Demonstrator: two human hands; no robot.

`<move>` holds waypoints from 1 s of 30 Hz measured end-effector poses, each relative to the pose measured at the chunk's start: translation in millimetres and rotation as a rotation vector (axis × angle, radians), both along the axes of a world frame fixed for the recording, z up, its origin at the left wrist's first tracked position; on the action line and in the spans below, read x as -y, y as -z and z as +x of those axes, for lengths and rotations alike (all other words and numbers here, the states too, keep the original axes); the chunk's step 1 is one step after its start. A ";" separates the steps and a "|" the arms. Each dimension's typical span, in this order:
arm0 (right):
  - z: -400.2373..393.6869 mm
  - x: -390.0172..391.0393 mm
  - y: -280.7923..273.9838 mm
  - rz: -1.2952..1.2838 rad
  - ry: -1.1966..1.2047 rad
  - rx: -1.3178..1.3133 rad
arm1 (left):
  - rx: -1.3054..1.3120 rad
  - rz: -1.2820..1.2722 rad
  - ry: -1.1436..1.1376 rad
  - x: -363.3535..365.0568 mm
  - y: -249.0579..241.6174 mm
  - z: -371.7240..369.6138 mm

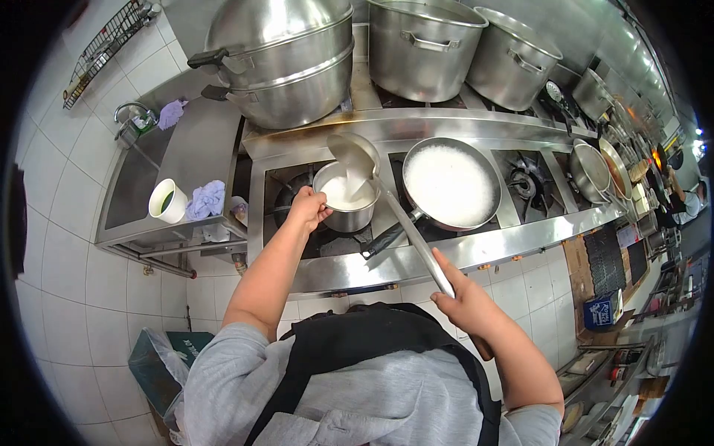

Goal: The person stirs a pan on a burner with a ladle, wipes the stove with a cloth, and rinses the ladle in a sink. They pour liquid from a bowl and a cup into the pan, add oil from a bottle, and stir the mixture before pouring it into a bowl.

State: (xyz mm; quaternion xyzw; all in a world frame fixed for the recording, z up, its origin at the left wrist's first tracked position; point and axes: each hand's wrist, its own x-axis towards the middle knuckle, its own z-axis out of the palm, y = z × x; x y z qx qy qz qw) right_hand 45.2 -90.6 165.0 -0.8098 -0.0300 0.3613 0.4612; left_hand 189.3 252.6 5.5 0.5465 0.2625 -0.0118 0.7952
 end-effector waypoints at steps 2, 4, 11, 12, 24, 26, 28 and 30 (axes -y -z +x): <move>0.8 2.1 28.1 -0.129 -0.216 0.747 | -0.008 0.001 0.017 -2.8 -3.5 3.4; 1.6 -2.1 22.2 -0.292 -0.224 0.623 | -0.015 0.001 0.043 -4.1 -4.7 5.5; 14.6 -11.3 36.2 -0.354 -0.227 0.324 | -0.015 0.072 0.058 3.7 -9.0 3.2; 16.0 -15.2 29.5 -0.225 -0.137 0.134 | 0.009 0.092 0.047 4.1 -4.5 3.1; 0.0 -14.7 -11.7 0.359 0.234 -0.278 | 0.077 0.051 0.014 1.2 1.2 6.9; -7.0 -17.1 -20.6 0.212 0.192 -0.117 | 0.043 0.113 0.065 -1.8 -10.2 12.2; -14.2 -11.2 -17.0 0.062 0.145 0.037 | 0.045 0.121 0.092 -2.1 -22.4 20.2; -17.1 -1.6 -5.0 -0.112 0.040 0.474 | 0.055 0.148 0.126 3.4 -46.3 24.6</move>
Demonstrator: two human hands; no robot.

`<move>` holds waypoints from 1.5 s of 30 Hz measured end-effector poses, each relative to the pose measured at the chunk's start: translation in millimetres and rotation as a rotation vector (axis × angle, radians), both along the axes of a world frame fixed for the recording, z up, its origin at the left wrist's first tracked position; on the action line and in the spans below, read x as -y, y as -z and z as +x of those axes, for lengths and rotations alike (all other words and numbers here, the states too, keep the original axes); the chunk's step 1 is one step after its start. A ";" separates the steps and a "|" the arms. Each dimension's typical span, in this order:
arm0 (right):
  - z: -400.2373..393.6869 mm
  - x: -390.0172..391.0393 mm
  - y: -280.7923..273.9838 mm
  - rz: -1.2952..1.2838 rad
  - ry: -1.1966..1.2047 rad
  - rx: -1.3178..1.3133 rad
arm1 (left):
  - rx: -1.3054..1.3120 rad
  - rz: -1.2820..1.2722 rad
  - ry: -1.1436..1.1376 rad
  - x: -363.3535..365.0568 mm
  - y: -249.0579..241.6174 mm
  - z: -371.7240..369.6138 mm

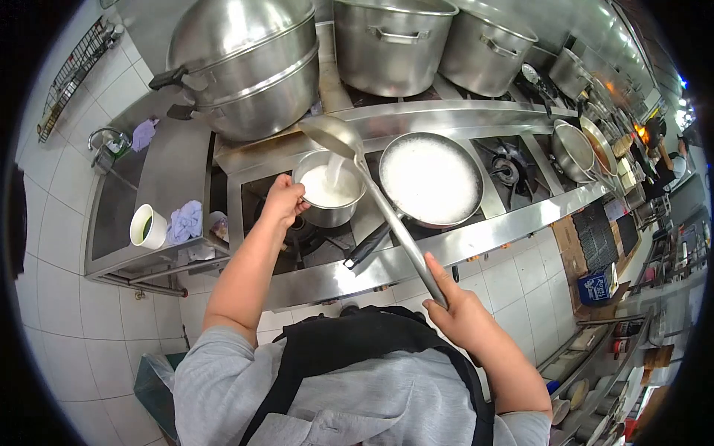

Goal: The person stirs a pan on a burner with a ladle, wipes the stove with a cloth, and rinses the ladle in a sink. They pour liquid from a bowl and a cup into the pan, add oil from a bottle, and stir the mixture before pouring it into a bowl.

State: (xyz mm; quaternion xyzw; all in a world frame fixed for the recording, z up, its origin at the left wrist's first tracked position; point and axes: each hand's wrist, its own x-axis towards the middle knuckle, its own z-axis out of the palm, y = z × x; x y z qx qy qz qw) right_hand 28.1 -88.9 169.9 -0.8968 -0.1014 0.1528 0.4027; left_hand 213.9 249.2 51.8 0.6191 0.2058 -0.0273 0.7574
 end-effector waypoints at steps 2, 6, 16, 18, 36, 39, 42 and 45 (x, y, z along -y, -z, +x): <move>2.5 10.5 -4.1 -0.065 0.016 -0.015 | 0.015 -0.005 0.002 9.0 -20.3 8.0; 14.3 48.2 2.0 0.018 0.007 0.119 | 0.111 0.058 -0.021 36.0 -54.0 26.4; 81.2 192.6 81.0 -0.137 0.098 0.091 | 0.176 0.274 -0.122 124.1 -93.8 54.1; 91.8 206.7 100.9 -0.196 0.074 0.163 | 0.180 0.283 -0.151 137.6 -94.6 55.7; 69.2 205.8 15.2 0.855 0.244 -0.771 | 0.274 0.584 -0.074 156.5 -78.3 66.3; 60.6 198.9 -4.3 0.686 0.194 -0.547 | 0.323 0.669 -0.045 150.4 -76.6 76.5; 49.8 188.7 -17.4 0.531 0.243 -0.337 | 0.326 0.781 -0.003 152.5 -85.4 79.4; 49.9 180.4 -9.9 0.326 0.262 -0.175 | 0.332 0.876 0.020 156.0 -88.5 86.4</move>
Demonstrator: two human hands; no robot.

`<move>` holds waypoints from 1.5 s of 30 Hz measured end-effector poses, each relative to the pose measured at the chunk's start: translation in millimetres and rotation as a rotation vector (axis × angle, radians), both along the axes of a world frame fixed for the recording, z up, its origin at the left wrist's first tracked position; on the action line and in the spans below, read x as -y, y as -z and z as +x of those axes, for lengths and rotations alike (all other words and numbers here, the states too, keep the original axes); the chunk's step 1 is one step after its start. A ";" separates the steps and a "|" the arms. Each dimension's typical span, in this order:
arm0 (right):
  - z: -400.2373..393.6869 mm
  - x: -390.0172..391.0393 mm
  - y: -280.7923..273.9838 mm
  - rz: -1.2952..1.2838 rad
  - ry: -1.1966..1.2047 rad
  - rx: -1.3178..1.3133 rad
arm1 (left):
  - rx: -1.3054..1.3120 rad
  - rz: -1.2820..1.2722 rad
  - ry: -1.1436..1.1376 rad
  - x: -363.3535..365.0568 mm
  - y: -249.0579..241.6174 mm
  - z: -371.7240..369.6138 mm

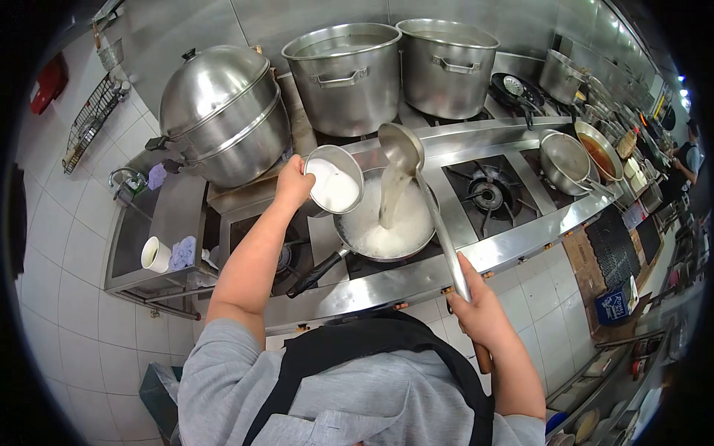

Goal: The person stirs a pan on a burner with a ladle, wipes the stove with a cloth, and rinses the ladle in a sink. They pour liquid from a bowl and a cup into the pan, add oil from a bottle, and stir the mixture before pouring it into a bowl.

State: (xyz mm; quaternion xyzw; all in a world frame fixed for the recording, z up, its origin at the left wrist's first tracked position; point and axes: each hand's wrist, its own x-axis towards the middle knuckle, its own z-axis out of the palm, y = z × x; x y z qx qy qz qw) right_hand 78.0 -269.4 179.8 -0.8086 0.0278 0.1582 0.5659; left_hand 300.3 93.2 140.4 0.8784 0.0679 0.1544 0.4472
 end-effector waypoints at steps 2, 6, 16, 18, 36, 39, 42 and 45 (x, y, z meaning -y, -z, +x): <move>6.7 2.4 32.5 -0.170 -0.031 0.200 | 0.019 0.058 0.002 0.6 2.8 8.2; 18.9 -1.0 67.8 -0.402 -0.052 0.206 | 0.146 0.242 0.004 5.9 7.1 15.9; 20.2 0.4 76.2 0.782 0.097 -0.657 | 0.101 0.235 0.051 22.5 -1.9 19.6; 22.4 1.2 69.2 0.971 0.143 -0.794 | 0.095 0.268 0.052 26.0 -5.7 17.7; 19.3 -3.0 60.9 -0.199 -0.066 0.136 | 0.150 0.374 0.111 38.1 -19.5 13.2; 31.9 11.0 133.3 -0.431 -0.104 0.645 | 0.144 0.377 0.120 39.7 -19.0 13.0; 20.4 -4.4 91.0 -0.072 -0.013 -0.120 | 0.135 0.390 0.117 41.0 -20.0 12.0; 15.5 -1.6 79.1 0.480 -0.009 -0.460 | 0.143 0.398 0.120 41.5 -17.5 13.8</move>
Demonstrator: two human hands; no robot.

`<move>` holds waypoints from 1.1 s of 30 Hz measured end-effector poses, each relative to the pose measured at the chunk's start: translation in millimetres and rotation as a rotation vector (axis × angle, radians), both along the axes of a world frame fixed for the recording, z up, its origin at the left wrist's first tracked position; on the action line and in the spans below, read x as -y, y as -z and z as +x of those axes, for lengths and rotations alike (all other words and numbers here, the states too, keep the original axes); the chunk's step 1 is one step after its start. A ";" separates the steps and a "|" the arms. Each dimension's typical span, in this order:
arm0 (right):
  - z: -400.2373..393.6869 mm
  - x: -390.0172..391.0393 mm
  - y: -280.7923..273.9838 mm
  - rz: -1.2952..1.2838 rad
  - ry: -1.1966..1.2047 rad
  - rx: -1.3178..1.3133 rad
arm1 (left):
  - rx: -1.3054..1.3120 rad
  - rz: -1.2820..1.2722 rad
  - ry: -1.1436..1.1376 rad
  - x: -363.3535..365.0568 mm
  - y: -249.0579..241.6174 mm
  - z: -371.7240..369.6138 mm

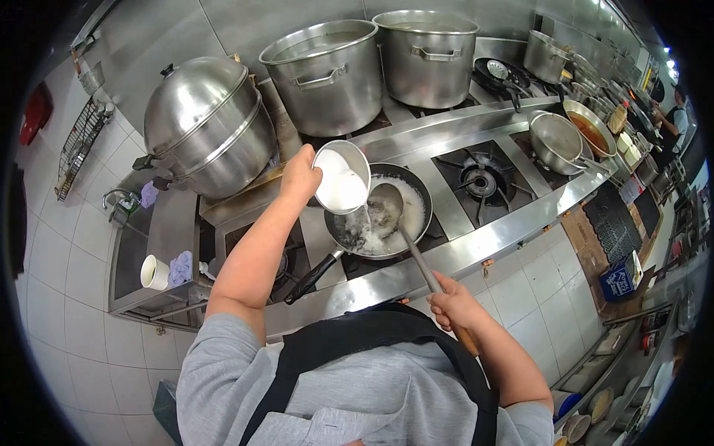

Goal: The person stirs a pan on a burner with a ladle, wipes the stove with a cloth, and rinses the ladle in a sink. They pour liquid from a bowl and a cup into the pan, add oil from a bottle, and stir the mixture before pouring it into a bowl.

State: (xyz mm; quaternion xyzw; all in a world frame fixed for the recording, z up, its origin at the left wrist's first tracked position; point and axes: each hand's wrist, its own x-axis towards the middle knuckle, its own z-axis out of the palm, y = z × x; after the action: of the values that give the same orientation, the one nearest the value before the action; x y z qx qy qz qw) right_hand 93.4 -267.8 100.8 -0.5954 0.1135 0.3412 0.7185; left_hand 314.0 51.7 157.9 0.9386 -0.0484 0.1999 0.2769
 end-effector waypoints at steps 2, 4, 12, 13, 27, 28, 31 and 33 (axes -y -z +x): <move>2.2 4.4 -9.6 0.158 0.026 -0.121 | 0.007 -0.008 0.004 1.0 2.3 0.1; 3.6 6.4 -11.1 0.320 0.050 -0.235 | 0.016 0.017 0.004 1.2 1.1 0.3; -4.3 -9.4 -50.8 0.120 -0.004 -0.016 | 0.042 0.025 0.032 5.1 -8.3 -5.7; -2.9 -8.1 -49.9 0.119 -0.004 -0.014 | 0.041 0.031 0.033 5.6 -9.3 -5.7; 9.2 3.2 0.3 -0.862 -0.085 0.657 | 0.066 0.071 0.049 16.0 -22.2 -0.6; 11.9 8.7 21.1 -0.862 -0.083 0.656 | 0.062 0.068 0.044 16.5 -22.3 -0.4; 12.3 18.1 57.9 -0.894 -0.018 0.978 | 0.071 0.068 0.053 17.3 -22.9 0.6; 2.5 3.9 15.1 -0.621 -0.029 0.368 | 0.081 0.076 0.054 18.2 -23.8 0.3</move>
State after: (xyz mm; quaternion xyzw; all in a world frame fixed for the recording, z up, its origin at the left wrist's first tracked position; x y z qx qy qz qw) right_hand 95.9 -271.7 85.7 -0.8382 0.0719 0.1876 0.5070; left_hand 314.3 33.4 181.6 0.9379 -0.0926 0.2281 0.2442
